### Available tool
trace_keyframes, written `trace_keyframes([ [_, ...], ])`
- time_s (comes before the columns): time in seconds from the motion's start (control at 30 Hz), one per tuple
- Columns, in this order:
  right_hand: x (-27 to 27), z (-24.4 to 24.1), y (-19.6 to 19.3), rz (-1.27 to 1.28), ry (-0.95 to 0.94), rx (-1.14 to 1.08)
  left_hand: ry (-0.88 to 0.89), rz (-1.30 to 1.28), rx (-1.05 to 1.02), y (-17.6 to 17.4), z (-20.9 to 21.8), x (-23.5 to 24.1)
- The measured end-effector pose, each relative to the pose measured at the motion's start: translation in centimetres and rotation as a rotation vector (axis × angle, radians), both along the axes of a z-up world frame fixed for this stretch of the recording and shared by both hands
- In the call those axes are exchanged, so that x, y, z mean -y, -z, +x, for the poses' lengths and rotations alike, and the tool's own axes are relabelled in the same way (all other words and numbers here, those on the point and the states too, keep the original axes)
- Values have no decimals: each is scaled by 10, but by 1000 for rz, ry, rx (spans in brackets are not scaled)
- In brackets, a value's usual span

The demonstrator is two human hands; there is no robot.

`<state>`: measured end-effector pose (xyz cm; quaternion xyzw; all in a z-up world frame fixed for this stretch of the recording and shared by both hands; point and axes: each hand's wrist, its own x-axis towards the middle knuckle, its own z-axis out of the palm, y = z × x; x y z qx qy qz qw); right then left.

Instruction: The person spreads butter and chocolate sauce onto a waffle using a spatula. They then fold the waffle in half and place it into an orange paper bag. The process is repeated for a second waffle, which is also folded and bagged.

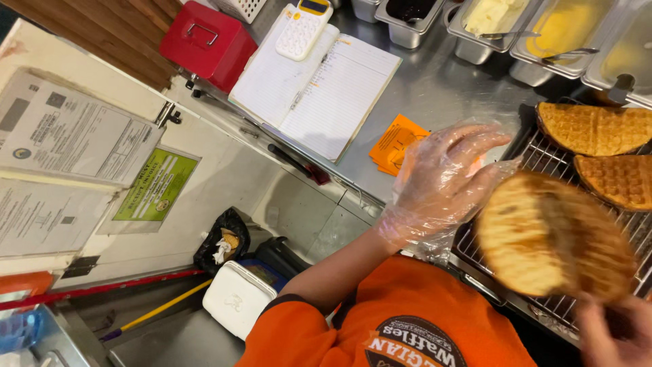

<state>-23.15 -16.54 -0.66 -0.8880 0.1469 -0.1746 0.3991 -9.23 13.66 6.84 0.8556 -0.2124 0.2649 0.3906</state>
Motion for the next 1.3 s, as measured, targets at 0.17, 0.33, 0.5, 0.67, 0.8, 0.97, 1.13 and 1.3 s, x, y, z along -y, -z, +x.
trace_keyframes([
  [0.17, -8, 16, -2, 38, 5, -2, -15, -146, -157, -14, 3, -9],
  [0.33, -19, 9, -8, 94, -36, -27, -30, -116, -177, -10, 4, 2],
  [0.5, 10, -33, 27, -20, 55, -231, 120, -147, -104, -4, 15, 26],
  [0.67, 74, -63, 22, -308, 421, -54, 163, -32, -50, -7, 17, 19],
  [0.8, 60, -49, -3, -433, 384, 8, 162, 27, -78, -8, 21, 26],
  [0.97, -8, -36, -10, 172, 59, -72, 156, 25, -117, -9, 24, 44],
  [1.13, 54, -56, -26, -670, 354, -31, 185, 90, -64, -4, 19, 38],
  [1.3, 49, -58, -13, -388, 377, -55, 204, 200, -78, 8, 28, 47],
])
